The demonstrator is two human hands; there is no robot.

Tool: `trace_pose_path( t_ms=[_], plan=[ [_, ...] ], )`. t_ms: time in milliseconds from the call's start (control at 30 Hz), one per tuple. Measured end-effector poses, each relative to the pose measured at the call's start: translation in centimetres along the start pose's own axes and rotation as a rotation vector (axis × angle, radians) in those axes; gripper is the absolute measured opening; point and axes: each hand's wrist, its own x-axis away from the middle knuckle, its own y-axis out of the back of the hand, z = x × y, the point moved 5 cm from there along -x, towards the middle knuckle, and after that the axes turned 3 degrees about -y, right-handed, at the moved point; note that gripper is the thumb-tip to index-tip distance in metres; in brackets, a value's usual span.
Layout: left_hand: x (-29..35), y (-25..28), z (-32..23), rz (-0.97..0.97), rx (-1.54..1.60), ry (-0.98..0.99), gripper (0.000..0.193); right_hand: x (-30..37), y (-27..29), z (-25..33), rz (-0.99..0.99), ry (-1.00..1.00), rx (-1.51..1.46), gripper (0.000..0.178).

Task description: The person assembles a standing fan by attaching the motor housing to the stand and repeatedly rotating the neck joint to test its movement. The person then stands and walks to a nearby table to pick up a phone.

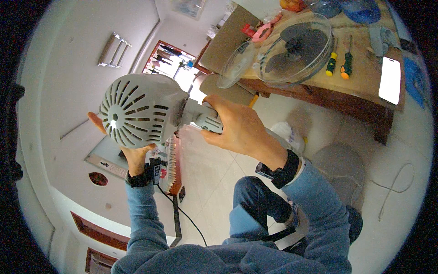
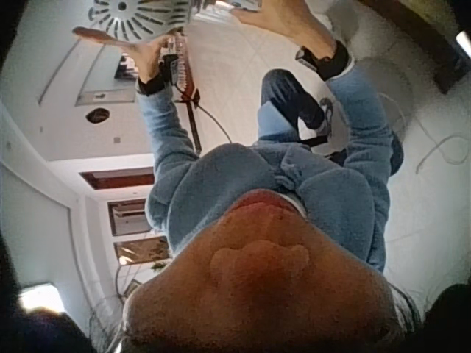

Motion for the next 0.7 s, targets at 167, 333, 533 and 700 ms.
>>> trace_pose_path(
  t_ms=[167, 333, 533, 700],
  plan=[
    [-1.5, 0.6, 1.0, -0.071, -0.023, -0.066, 0.140, 0.0, 0.1, 0.0, 0.043, -0.046, 0.004, 0.057],
    [-1.4, -0.5, 2.5, 0.023, 0.250, -0.046, 0.126, 0.0, 0.3, 0.2, 0.020, -0.001, 0.005, 0.056],
    [-2.3, -1.3, 1.9, 0.079, 0.347, -0.013, 0.110, -0.1, 0.1, -0.1, 0.006, -0.009, -0.019, 0.055],
    [-3.1, -0.9, -0.4, 0.097, 0.182, 0.049, 0.107, 0.0, 0.2, 0.0, -0.045, 0.010, 0.030, 0.055]
  ],
)
